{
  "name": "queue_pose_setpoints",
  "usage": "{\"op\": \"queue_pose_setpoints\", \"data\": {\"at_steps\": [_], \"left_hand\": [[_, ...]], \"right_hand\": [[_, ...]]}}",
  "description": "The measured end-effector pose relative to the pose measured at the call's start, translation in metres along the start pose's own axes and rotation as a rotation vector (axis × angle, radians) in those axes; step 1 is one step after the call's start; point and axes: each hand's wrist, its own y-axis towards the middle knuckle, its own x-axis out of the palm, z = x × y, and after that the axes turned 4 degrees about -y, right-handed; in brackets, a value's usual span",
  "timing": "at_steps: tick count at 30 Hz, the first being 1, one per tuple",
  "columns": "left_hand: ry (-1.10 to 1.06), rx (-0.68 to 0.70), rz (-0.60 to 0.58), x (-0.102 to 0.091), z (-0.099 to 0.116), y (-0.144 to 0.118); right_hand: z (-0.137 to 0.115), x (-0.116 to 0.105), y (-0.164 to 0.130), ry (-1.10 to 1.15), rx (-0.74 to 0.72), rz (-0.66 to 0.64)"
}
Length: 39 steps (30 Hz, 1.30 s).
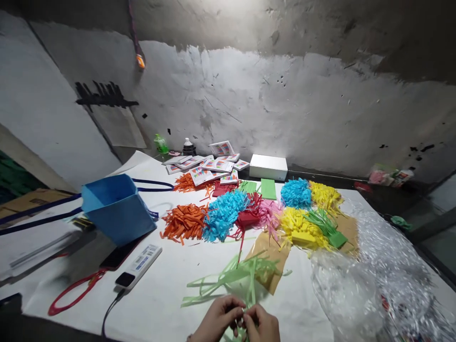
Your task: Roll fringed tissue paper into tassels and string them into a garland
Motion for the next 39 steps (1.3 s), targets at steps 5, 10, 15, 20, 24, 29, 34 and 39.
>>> {"op": "queue_pose_setpoints", "data": {"at_steps": [5, 10, 15, 20, 24, 29, 34, 39], "left_hand": [[-0.026, -0.09, -0.033, -0.001, 0.008, -0.002], [0.147, -0.039, -0.064, -0.006, 0.013, -0.009], [0.432, 0.076, -0.094, -0.008, 0.025, -0.022], [0.478, 0.174, -0.085, -0.019, 0.033, -0.033], [0.539, 0.145, -0.137, -0.037, 0.051, -0.039], [0.624, 0.053, -0.282, -0.038, 0.07, -0.046], [0.624, -0.004, -0.242, -0.063, 0.071, -0.053], [0.926, 0.134, 0.351, -0.161, 0.101, -0.049]], "right_hand": [[-0.019, -0.007, -0.01, 0.041, 0.011, -0.028], [-0.033, -0.006, -0.017, 0.002, -0.068, -0.096], [-0.039, 0.001, -0.021, -0.331, -0.211, -0.052], [-0.038, -0.007, -0.024, -0.219, -0.196, -0.14], [-0.049, -0.014, 0.028, -0.233, -0.325, 0.025], [-0.074, 0.03, 0.147, -1.021, -0.605, -0.178], [-0.06, 0.059, 0.195, -1.172, -0.609, -0.291], [-0.022, 0.027, 0.166, -1.172, -0.636, -0.119]]}}
